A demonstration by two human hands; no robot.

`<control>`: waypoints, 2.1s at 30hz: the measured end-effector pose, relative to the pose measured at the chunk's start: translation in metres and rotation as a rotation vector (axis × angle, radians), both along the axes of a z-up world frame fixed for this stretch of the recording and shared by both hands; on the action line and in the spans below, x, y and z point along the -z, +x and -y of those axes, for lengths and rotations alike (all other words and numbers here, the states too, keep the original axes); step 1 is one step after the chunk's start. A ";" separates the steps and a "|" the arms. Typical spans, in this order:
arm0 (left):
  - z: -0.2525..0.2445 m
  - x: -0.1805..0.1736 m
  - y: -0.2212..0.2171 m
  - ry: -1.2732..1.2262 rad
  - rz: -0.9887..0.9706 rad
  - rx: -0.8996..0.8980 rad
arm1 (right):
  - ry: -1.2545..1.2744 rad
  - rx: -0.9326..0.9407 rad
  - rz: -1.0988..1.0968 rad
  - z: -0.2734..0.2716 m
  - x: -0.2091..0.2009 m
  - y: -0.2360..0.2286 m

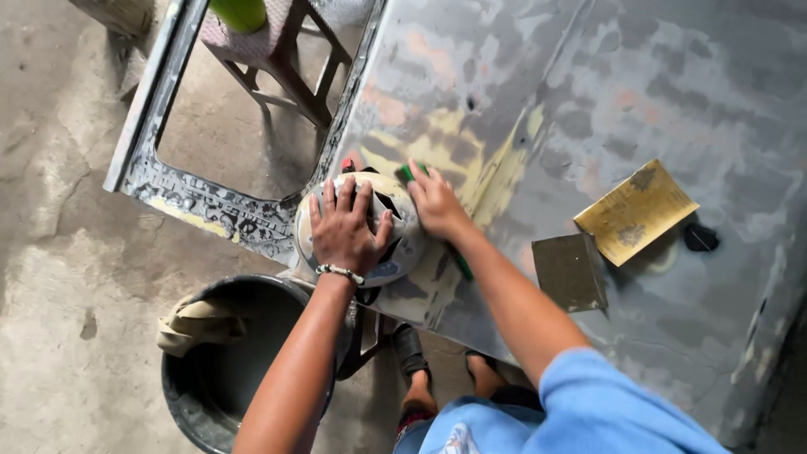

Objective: The person sands the surface of a white helmet using a green sanding block. They hold the helmet with their left hand and rub the sanding block over its curved surface with their right hand, occasionally rotating the helmet to reach different areas.

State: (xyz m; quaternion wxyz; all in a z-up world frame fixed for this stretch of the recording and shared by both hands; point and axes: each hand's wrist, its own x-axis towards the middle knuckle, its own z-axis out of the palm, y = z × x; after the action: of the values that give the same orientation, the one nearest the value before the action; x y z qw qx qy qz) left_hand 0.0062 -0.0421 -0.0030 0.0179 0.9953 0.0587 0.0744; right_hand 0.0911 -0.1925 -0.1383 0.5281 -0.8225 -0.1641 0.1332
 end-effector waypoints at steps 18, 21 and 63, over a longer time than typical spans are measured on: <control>-0.003 0.008 0.003 -0.006 0.030 -0.018 | -0.040 -0.086 0.009 -0.004 -0.029 0.006; 0.004 -0.008 0.002 -0.012 0.007 -0.018 | -0.124 -0.093 -0.041 -0.008 -0.028 0.022; -0.011 0.032 0.006 -0.088 0.278 -0.017 | 0.021 0.465 -0.132 -0.020 0.029 -0.030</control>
State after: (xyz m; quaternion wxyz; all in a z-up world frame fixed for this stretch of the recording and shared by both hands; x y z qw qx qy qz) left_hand 0.0126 -0.0312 -0.0350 0.0687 0.9732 0.0675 0.2090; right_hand 0.0616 -0.1728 -0.1669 0.5626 -0.8221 0.0630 0.0599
